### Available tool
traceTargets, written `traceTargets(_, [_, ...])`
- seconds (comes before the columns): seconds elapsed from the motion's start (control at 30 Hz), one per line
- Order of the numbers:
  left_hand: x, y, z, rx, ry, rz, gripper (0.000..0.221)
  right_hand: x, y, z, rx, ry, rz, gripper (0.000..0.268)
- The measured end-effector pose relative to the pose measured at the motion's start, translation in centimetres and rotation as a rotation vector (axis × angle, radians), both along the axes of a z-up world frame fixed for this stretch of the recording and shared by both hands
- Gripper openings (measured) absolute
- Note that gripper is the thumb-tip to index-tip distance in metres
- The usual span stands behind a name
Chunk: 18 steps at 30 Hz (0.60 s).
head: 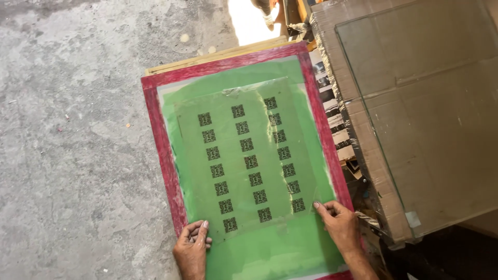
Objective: Preparing a screen-printing frame by aligning and smoothing a transparency sheet with QR codes onto the screen mesh.
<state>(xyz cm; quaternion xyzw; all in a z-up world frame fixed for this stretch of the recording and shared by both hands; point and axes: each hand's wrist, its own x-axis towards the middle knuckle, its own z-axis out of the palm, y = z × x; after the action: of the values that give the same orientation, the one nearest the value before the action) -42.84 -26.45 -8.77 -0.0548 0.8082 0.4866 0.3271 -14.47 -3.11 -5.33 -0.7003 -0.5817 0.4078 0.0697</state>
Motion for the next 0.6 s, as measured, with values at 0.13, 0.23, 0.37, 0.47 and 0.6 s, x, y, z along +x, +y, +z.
traceTargets(0.13, [-0.1, 0.0, 0.2, -0.003, 0.010, -0.011, 0.019, -0.1, 0.0, 0.1, -0.023, -0.008, 0.019, 0.030])
traceTargets(0.23, [-0.2, 0.3, 0.8, -0.011, -0.015, 0.001, 0.019, 0.1, 0.0, 0.1, -0.036, -0.029, 0.037, 0.030])
traceTargets(0.37, [-0.1, 0.2, 0.1, 0.005, -0.001, 0.004, 0.018, 0.2, 0.0, 0.1, -0.008, -0.013, 0.062, 0.030])
traceTargets(0.47, [0.0, -0.2, -0.2, 0.025, 0.023, -0.001, 0.016, 0.6, -0.2, -0.5, -0.048, 0.038, 0.060, 0.028])
traceTargets(0.6, [-0.2, -0.1, 0.4, 0.090, -0.006, 0.024, 0.016, 0.5, -0.2, -1.0, -0.005, -0.001, 0.079, 0.029])
